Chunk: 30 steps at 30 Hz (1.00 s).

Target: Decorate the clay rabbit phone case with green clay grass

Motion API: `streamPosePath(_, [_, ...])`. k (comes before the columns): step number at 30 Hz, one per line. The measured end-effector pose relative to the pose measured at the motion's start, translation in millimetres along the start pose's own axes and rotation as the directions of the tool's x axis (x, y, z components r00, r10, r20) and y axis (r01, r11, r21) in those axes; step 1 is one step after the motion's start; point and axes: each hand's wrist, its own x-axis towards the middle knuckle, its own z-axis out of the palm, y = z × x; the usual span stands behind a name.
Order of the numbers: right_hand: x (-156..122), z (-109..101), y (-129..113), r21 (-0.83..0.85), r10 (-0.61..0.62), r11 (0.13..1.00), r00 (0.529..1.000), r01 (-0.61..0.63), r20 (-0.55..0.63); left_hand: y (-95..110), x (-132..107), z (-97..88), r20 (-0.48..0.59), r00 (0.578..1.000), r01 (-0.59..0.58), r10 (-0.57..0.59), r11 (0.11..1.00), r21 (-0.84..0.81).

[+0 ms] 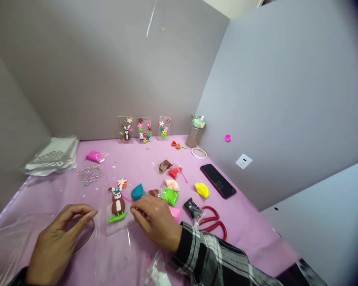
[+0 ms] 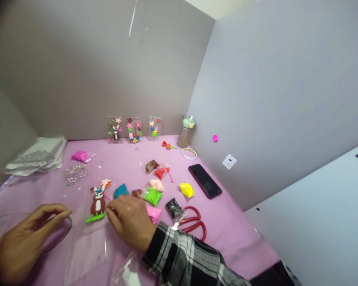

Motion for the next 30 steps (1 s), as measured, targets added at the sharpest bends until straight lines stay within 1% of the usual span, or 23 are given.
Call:
streamPosePath(3, [-1, 1, 1, 0.018, 0.026, 1.0, 1.0, -0.026, -0.014, 16, 0, -4.2, 0.021, 0.998, 0.065, -0.065, 0.998, -0.008])
streamPosePath(5, [0, 1, 1, 0.021, 0.044, 0.999, 0.999, -0.043, -0.02, 20, -1, -4.9, 0.033, 0.996, 0.08, -0.078, 0.996, -0.037])
streamPosePath(12, [1, 2, 1, 0.039, 0.064, 0.997, 0.998, -0.063, -0.022, 11, -2, 4.5, 0.059, 0.989, 0.145, -0.135, 0.968, -0.205])
streamPosePath(17, [0, 6, 3, 0.052, 0.076, 0.996, 0.997, -0.075, -0.014, 10, -2, 6.7, 0.072, 0.992, 0.115, -0.101, 0.969, -0.219])
streamPosePath(22, [0, 7, 4, 0.068, 0.09, 0.994, 0.996, -0.089, -0.007, 13, -2, 6.4, 0.165, 0.984, 0.107, -0.07, 0.968, -0.227])
streamPosePath(27, [0, 6, -2, 0.098, 0.077, 0.992, 0.997, -0.077, 0.006, 23, -9, 6.0, 0.25, 0.968, 0.106, -0.038, 0.958, -0.267])
streamPosePath(30, [0, 6, -4, 0.119, 0.063, 0.991, 0.998, -0.065, 0.016, 29, -13, 5.0, 0.268, 0.963, 0.076, 0.005, 0.954, -0.29])
